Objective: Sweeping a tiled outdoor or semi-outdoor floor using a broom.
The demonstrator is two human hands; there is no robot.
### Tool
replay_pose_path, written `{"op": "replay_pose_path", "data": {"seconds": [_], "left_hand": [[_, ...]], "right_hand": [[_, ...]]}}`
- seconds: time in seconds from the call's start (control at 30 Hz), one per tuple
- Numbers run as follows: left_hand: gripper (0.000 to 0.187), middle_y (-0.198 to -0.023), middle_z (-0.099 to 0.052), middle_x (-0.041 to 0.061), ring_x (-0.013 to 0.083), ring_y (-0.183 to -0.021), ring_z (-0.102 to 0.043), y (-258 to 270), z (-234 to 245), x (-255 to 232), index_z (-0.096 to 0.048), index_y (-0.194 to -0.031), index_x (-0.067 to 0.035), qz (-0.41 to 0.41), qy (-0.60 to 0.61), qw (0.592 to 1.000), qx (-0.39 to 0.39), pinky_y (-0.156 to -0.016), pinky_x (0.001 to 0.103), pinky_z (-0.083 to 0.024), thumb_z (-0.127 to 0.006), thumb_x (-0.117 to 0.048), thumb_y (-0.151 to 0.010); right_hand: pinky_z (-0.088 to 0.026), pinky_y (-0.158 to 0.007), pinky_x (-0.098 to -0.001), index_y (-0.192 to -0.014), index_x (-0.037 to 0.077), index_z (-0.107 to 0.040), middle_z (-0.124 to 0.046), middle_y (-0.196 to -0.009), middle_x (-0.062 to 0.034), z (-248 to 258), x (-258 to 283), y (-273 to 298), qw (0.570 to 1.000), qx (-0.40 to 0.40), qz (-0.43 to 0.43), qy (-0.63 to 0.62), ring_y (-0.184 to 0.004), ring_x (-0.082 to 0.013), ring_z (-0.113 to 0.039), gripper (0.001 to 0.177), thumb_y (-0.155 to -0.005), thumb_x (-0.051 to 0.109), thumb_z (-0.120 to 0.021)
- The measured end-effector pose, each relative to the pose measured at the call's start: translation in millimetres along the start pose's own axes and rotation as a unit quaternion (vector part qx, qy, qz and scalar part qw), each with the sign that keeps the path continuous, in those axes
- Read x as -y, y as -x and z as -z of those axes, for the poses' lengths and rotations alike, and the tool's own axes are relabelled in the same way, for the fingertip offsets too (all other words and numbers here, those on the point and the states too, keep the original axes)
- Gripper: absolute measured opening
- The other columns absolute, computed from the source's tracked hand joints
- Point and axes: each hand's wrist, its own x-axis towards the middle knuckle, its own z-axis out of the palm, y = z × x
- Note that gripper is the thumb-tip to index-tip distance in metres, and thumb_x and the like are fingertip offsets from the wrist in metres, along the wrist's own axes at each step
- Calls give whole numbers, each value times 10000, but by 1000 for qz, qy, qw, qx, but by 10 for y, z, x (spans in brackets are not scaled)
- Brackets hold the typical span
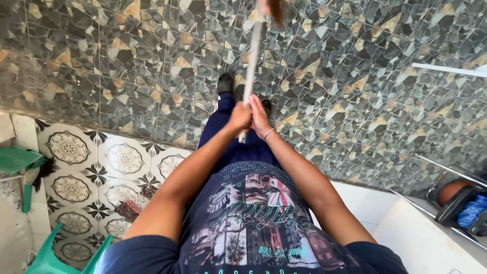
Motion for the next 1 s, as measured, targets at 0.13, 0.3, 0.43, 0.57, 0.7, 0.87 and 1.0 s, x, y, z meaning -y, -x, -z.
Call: {"op": "replay_pose_path", "data": {"seconds": [0.13, 0.3, 0.43, 0.57, 0.7, 0.87, 1.0], "left_hand": [[467, -999, -701, 259, 354, -845, -681, -845, -110, 263, -587, -1156, 24, 22, -208, 973, -94, -671, 438, -523, -601, -420, -1016], [456, -1115, -707, 266, 422, -1027, -722, -1686, 446, 519, -550, -1153, 36, 23, -367, 899, -236, -842, 484, -597, -533, -399, -1017], [449, -1010, -711, 253, 435, -896, -707, -593, 615, -272, -454, -1234, -37, 88, -245, 910, -322, -735, 522, -558, -505, -428, -1020], [404, -836, -640, 243, 314, -578, -603, -68, 379, -480, -447, -1187, -22, 51, -50, 976, -204, -462, 464, -491, -467, -413, -1089], [423, -833, -706, 234, 280, -559, -666, -27, -36, -512, -588, -1138, 2, 19, -54, 997, -48, -445, 447, -495, -511, -403, -1045], [486, -1019, -709, 300, 455, -954, -699, -1152, -3, 35, -503, -1204, -20, -1, -288, 950, -118, -816, 526, -545, -527, -473, -1029], [498, -1030, -694, 297, 460, -964, -692, -915, 523, -578, -438, -1237, -5, 39, -310, 934, -172, -800, 531, -549, -481, -462, -1046]], "right_hand": [[-646, -790, -448, -1600, 74, -455, -630, -1369, -234, 6, 278, 44, 991, -122, -25, 52, -1064, -275, -722, 660, -1118, 519, -520], [-636, -668, -462, -1561, 250, -261, -626, -1269, -197, -197, 953, 263, 959, -180, -164, 148, -857, -304, -742, 625, -1025, 492, -471], [-628, -640, -446, -1566, 278, -284, -645, -1285, -208, -284, 892, 184, 958, -185, -142, 165, -838, -299, -741, 636, -1005, 500, -486], [-639, -655, -443, -1582, 289, -267, -623, -1303, -188, -809, 1120, 225, 979, -114, -143, 91, -885, -285, -726, 632, -1022, 512, -459], [-451, -1144, -436, -1601, 102, -430, -522, -1528, -244, 17, -190, -225, 985, -28, 138, 96, -1390, -277, -571, 467, -1234, 388, -473], [-611, -764, -455, -1547, 152, -377, -633, -1324, -232, -354, 677, -56, 974, -194, -75, 91, -972, -287, -717, 556, -1108, 472, -496], [-625, -681, -446, -1555, 243, -288, -623, -1267, -181, -423, 994, 61, 956, -199, -148, 154, -891, -286, -732, 613, -1019, 465, -483]]}}
